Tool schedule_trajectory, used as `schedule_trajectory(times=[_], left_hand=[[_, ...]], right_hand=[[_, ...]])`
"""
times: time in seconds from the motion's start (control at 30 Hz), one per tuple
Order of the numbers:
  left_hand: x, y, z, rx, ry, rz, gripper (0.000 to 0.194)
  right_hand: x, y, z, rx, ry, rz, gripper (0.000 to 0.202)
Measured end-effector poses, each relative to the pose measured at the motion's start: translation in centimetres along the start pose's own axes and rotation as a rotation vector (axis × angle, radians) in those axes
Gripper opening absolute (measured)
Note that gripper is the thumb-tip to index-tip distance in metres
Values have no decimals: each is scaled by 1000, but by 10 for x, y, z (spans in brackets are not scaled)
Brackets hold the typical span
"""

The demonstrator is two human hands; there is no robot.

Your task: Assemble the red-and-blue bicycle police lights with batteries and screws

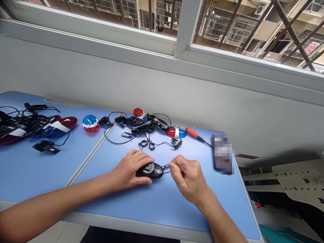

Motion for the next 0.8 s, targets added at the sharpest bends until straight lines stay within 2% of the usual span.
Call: schedule_trajectory(times=[0.4, 0.8], left_hand=[[0, 0, 1, 0, 0, 3, 60], [0, 1, 0, 4, 2, 1, 60]], right_hand=[[9, -1, 0, -40, 22, -46, 23], [4, -1, -2, -26, -5, -82, 24]])
Point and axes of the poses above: each hand's wrist, its own z-axis towards the middle knuckle, its own x-axis out of the palm, y = z × x, the point moved 7 cm from there along z, towards the middle knuckle, and after that the axes turned 15 degrees about -x, right-handed, at the moved point
